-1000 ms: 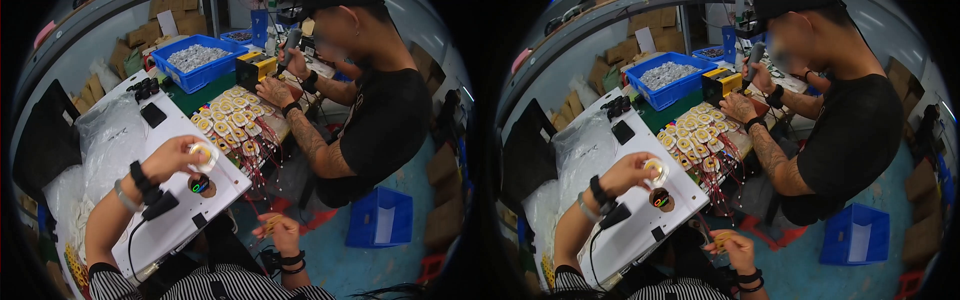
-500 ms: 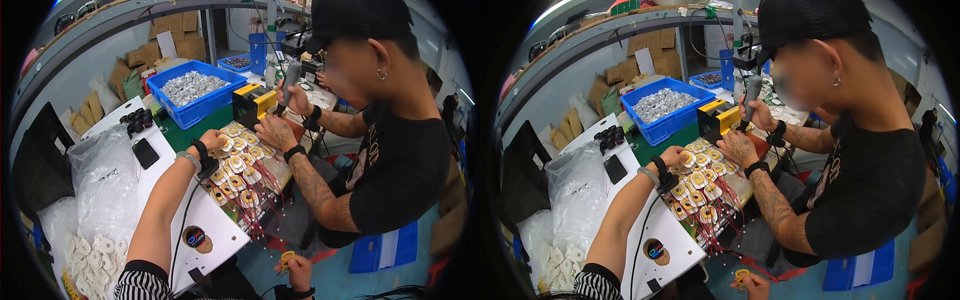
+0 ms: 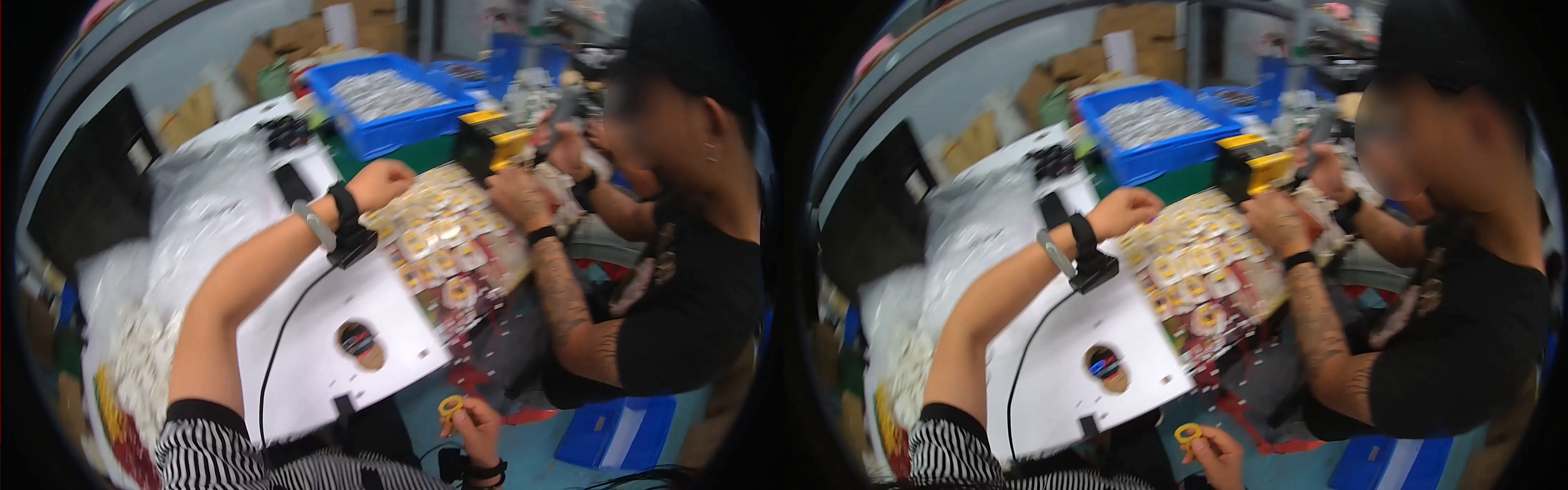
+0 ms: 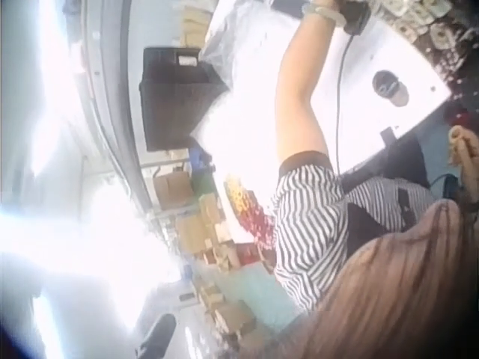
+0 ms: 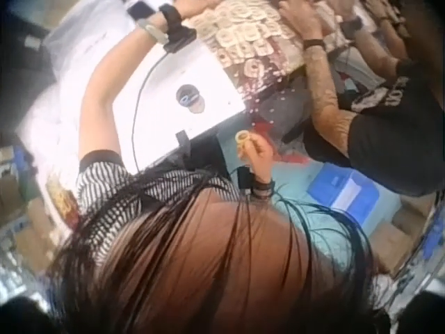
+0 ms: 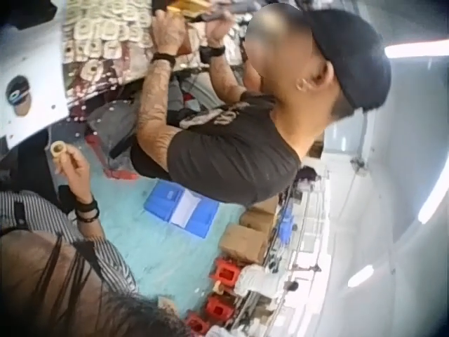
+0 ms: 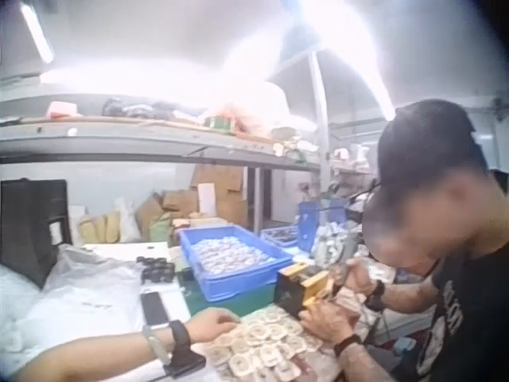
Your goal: Manually assembling small yellow and white components at a factory work table.
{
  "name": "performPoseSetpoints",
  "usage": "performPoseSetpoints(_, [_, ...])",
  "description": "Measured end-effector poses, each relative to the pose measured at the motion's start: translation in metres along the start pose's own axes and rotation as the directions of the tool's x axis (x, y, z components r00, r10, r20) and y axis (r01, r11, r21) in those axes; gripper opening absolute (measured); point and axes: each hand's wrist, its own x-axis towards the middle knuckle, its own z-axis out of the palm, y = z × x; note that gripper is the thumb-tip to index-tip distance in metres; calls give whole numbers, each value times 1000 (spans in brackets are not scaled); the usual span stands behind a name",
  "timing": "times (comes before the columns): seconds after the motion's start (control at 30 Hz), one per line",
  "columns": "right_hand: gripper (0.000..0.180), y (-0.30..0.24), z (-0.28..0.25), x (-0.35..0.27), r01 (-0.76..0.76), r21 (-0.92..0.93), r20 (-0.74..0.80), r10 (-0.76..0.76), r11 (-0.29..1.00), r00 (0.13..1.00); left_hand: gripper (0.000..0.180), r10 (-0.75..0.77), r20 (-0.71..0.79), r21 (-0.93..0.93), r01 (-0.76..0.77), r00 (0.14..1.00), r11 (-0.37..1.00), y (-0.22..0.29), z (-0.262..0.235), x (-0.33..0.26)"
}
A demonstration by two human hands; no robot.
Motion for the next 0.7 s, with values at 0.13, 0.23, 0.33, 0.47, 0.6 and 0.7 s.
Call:
performPoseSetpoints(0.13, [19, 0, 21, -7, 22, -33, 218, -14, 999, 976, 27, -66, 249, -139, 103, 966, 985, 96, -61, -138])
performPoseSetpoints(0.23, [17, 1, 49, -10, 27, -40, 321, -13, 999, 947, 24, -180, 291, 80, 164, 940, 983, 127, -92, -248])
performPoseSetpoints(0.33, [16, 0, 70, -14, 0, -51, 445, 23, 999, 895, 20, -326, 94, 377, 270, 941, 886, 125, -104, -352])
performPoseSetpoints(0.47, [21, 7, 82, -18, -24, -72, 568, 61, 997, 821, 21, -402, -268, 685, 467, 875, 560, 101, -104, -443])
performPoseSetpoints(0.6, [23, 10, 105, -27, -40, -94, 597, 88, 995, 798, 21, -303, -313, 715, 433, 900, 549, 70, -108, -469])
performPoseSetpoints(0.7, [22, 10, 118, -34, -52, -118, 602, 113, 992, 790, 27, -245, -227, 711, 333, 942, 620, 50, -112, -447])
